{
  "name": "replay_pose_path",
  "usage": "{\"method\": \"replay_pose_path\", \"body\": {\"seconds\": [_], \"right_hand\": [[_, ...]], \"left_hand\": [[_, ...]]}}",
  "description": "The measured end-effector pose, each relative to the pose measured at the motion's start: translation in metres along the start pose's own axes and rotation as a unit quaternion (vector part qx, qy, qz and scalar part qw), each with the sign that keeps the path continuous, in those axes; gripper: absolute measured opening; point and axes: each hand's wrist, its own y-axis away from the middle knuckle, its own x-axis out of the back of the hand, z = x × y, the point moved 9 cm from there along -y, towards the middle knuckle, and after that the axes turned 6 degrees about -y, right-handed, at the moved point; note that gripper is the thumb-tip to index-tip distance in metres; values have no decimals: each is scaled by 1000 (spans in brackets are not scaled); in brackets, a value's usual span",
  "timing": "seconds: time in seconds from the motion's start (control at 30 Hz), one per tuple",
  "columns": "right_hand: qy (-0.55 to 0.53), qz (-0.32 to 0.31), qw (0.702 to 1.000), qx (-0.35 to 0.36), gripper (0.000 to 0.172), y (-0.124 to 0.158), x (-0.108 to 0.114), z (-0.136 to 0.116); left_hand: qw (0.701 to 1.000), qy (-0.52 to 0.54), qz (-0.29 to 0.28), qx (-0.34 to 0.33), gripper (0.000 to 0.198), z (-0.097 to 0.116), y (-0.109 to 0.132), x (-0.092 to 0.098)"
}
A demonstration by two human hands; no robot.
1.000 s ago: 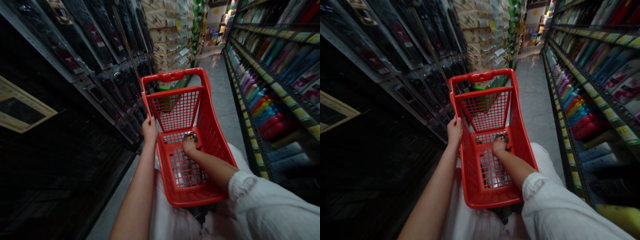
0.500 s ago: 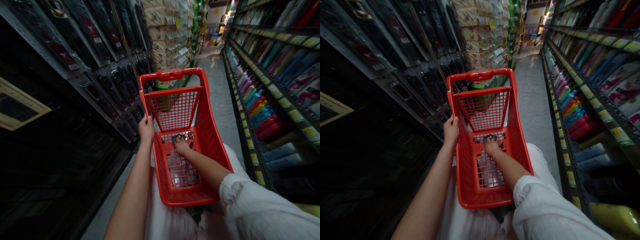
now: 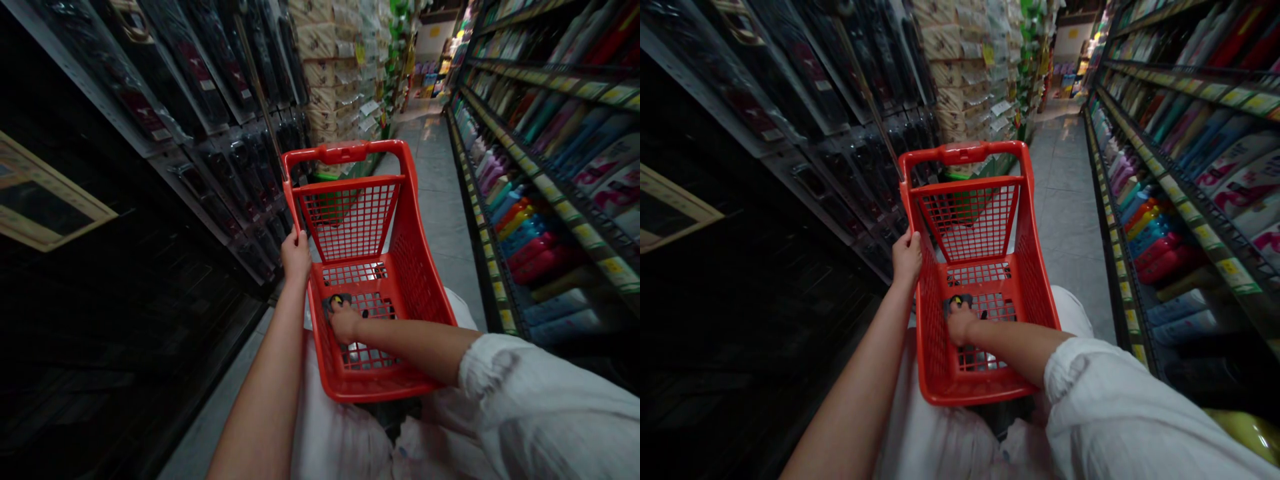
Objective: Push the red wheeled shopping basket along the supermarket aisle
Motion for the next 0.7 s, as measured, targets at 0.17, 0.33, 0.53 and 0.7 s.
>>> {"method": "replay_pose_path", "body": {"seconds": [0.17,0.33,0.53,0.7], "right_hand": [[67,-90,987,118,32,34,-32,-32],[14,-65,991,119,28,55,-33,-9],[5,7,999,51,32,23,5,11],[51,-69,982,166,34,40,-20,-26]], "left_hand": [[1000,3,4,1,35,-1,1,1],[1000,11,11,2,36,-3,0,0],[1000,5,5,3,36,-4,-2,0],[1000,16,7,-2,35,-1,-3,1]]}}
